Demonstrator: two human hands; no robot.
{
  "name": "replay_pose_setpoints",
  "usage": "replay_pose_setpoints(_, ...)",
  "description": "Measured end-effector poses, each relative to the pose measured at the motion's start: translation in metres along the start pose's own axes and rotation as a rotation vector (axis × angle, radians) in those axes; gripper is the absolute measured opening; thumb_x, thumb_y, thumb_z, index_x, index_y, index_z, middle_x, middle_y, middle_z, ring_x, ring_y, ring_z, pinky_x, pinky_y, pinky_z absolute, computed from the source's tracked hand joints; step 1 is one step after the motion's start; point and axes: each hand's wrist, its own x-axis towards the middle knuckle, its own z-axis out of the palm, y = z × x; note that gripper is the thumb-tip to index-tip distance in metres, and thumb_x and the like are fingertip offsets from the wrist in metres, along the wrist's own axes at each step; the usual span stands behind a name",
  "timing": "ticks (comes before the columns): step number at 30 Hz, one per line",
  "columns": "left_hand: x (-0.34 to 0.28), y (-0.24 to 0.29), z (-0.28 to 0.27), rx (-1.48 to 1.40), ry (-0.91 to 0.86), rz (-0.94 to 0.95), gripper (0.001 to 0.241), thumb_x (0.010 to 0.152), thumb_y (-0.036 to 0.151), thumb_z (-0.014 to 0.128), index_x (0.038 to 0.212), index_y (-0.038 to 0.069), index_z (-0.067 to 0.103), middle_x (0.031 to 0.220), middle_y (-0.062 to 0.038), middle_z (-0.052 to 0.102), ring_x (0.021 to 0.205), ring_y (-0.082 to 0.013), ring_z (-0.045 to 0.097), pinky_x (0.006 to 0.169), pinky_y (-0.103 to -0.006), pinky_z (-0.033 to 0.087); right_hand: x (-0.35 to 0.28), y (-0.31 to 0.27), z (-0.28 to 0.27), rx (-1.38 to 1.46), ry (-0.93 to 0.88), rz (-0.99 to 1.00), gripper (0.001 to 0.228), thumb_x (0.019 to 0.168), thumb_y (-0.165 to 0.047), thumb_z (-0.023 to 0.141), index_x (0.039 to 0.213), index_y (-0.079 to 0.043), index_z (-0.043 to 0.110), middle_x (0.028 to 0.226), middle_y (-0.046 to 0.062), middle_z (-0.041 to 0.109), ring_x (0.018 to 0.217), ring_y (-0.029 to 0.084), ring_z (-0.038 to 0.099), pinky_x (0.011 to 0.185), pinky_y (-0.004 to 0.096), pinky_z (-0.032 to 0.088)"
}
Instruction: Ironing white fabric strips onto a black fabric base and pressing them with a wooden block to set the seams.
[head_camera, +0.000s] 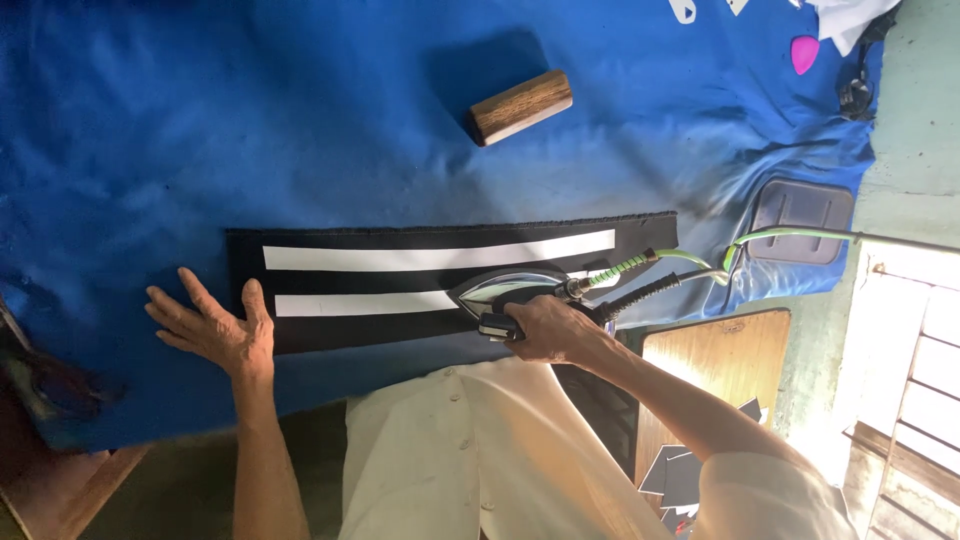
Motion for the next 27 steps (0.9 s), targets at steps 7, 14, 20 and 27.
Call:
replay_pose_setpoints(7, -0.001, -0.023, 0.016, 0.082, -0.015, 0.031, 0.083, 0.112, 0.071, 0.053, 0.17, 0.029, 0.012, 0.172, -0.02, 0.002, 0.159, -0.0479, 0.004, 0.125, -0.0771, 0.009, 0.018, -0.054, -0.006, -0.144, -0.312, -0.004, 0.016, 0.103, -0.022, 0.049, 0.11, -0.01, 0.054, 0.072, 0.004, 0.056, 0.055, 0.016, 0.053, 0.048, 0.031, 0.044)
replay_pose_setpoints(14, -0.002, -0.004, -0.011, -0.044, -0.011, 0.058, 0.067, 0.118, 0.048, 0.06, 0.169, 0.01, 0.037, 0.169, -0.022, 0.011, 0.156, -0.0448, 0.006, 0.12, -0.0779, 0.004, 0.028, -0.124, -0.021, 0.048, -0.256, -0.021, 0.022, 0.101, -0.017, 0.055, 0.12, -0.007, 0.055, 0.078, 0.007, 0.057, 0.061, 0.019, 0.057, 0.051, 0.03, 0.049)
replay_pose_setpoints(20, -0.022, 0.063, -0.061, -0.099, 0.095, 0.693, 0.029, 0.113, -0.001, 0.057, 0.14, -0.012, 0.061, 0.144, -0.035, 0.047, 0.133, -0.0502, 0.047, 0.111, -0.0648, 0.04, 0.05, -0.116, 0.017, 0.148, 0.163, -0.295, 0.012, 0.09, -0.011, 0.068, 0.095, -0.001, 0.064, 0.063, 0.001, 0.049, 0.05, 0.009, 0.05, 0.045, 0.021, 0.041)
replay_pose_setpoints(27, -0.064, 0.047, -0.038, -0.054, -0.033, 0.905, 0.029, 0.097, 0.001, 0.071, 0.126, -0.001, 0.076, 0.123, -0.019, 0.06, 0.118, -0.0342, 0.06, 0.115, -0.0569, 0.046, 0.043, -0.124, 0.005, 0.118, 0.102, -0.239, 0.027, 0.088, -0.017, 0.07, 0.108, 0.0, 0.066, 0.071, 0.007, 0.064, 0.057, 0.018, 0.062, 0.049, 0.026, 0.048)
